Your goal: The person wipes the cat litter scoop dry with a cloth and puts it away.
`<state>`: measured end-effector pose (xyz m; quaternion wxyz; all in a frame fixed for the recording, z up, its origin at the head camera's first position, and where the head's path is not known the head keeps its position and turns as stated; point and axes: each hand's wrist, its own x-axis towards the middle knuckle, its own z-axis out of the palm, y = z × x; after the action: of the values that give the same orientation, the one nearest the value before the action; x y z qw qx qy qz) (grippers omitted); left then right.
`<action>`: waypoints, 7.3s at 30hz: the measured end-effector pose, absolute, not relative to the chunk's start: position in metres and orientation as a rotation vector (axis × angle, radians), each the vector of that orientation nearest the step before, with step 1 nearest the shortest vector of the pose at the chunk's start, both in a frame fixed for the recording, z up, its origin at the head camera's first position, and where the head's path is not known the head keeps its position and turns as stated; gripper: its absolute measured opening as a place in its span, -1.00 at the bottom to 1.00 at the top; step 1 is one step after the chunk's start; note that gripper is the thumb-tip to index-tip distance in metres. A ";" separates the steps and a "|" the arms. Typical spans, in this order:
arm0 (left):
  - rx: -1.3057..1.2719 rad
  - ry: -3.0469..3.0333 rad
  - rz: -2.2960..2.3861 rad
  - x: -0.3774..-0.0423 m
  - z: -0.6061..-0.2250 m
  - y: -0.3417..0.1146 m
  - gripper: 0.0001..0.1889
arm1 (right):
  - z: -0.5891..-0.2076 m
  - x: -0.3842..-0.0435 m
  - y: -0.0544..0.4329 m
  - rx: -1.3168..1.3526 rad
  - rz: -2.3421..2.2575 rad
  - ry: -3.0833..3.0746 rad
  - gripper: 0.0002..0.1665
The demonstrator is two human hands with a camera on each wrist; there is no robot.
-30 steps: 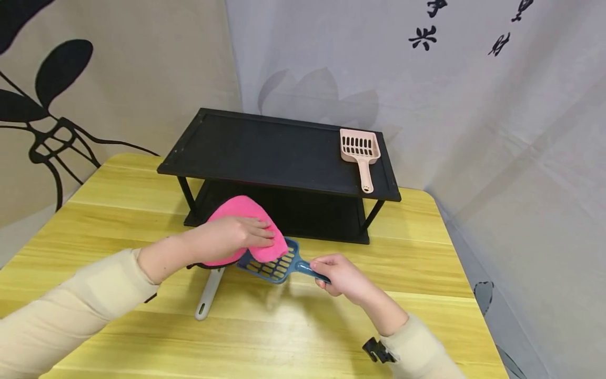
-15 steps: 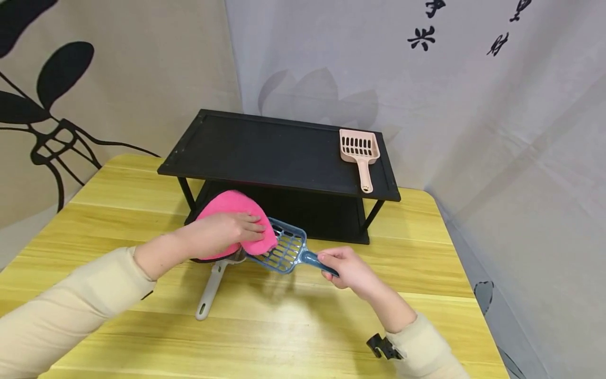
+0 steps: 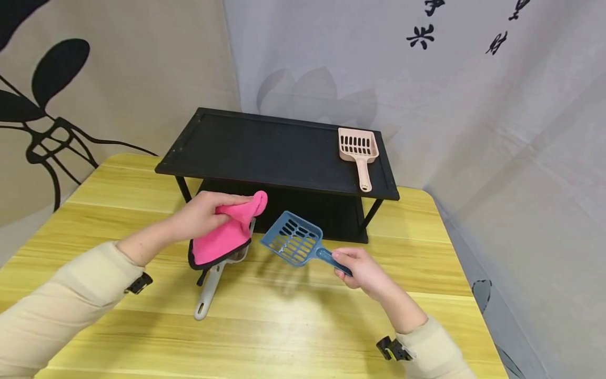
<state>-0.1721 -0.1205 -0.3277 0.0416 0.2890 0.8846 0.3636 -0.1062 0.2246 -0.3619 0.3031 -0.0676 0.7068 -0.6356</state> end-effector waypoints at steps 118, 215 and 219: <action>0.548 1.590 1.623 -0.169 -0.341 -0.083 -0.48 | -0.382 -0.133 0.219 -0.873 -1.589 2.248 -0.82; 0.351 2.429 1.722 -0.171 -0.325 -0.166 -0.58 | -0.289 -0.171 0.171 0.165 -2.059 1.768 -0.62; 0.326 2.455 1.718 -0.171 -0.326 -0.168 -0.57 | -0.289 -0.172 0.170 0.178 -2.058 1.785 -0.67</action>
<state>-0.1714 -0.1683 -0.3255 0.0635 0.1080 0.8129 0.5688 -0.1723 0.1701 -0.2886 0.2040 0.0639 0.6401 -0.7380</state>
